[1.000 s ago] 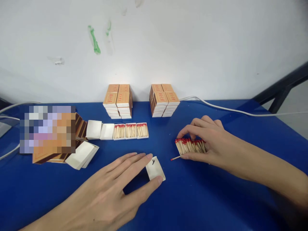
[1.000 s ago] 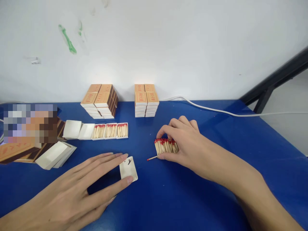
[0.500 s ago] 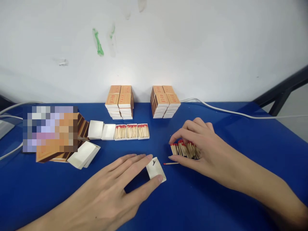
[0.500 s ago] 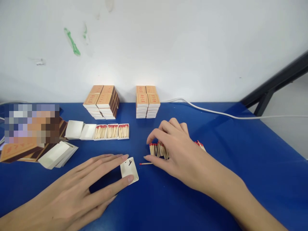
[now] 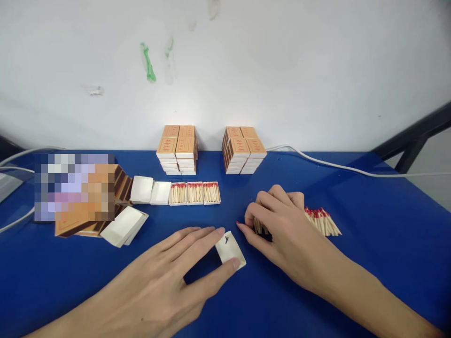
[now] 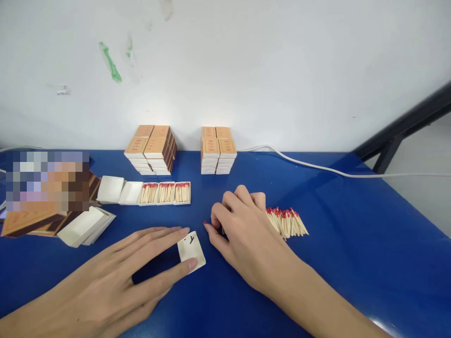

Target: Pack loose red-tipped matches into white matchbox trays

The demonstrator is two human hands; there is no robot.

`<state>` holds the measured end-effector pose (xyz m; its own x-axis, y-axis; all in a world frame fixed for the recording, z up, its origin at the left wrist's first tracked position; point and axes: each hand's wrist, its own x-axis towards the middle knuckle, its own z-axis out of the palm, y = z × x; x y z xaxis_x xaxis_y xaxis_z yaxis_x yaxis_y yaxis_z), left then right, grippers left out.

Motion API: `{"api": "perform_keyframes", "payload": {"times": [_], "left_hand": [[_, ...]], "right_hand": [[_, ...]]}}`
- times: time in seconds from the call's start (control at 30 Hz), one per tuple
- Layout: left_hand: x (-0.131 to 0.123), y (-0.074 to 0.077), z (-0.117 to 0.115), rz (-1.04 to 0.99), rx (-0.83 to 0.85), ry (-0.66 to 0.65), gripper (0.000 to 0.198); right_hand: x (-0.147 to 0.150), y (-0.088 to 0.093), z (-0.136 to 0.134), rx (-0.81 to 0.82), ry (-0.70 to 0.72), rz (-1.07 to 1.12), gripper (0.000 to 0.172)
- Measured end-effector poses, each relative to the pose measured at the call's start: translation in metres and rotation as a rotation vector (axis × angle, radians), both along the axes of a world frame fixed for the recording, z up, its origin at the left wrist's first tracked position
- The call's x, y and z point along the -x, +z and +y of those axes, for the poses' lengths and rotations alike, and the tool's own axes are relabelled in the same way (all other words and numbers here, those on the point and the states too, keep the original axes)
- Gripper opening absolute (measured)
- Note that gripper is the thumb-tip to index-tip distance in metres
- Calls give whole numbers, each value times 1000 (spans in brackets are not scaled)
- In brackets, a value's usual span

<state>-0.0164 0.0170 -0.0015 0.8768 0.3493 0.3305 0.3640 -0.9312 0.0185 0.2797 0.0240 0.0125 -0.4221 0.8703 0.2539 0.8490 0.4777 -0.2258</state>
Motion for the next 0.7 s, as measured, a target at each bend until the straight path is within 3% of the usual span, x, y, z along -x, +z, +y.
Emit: {"api": "perform_keyframes", "payload": {"times": [0.13, 0.4, 0.7], "left_hand": [[2, -2, -1, -12, 13, 3, 63], [2, -2, -1, -7, 22, 2, 65], [4, -4, -2, 15, 36, 0, 67]], "right_hand": [[11, -9, -4, -195, -125, -64, 30], [0, 1, -6, -270, -288, -106, 29], [6, -1, -9, -178, -208, -138, 28]]}}
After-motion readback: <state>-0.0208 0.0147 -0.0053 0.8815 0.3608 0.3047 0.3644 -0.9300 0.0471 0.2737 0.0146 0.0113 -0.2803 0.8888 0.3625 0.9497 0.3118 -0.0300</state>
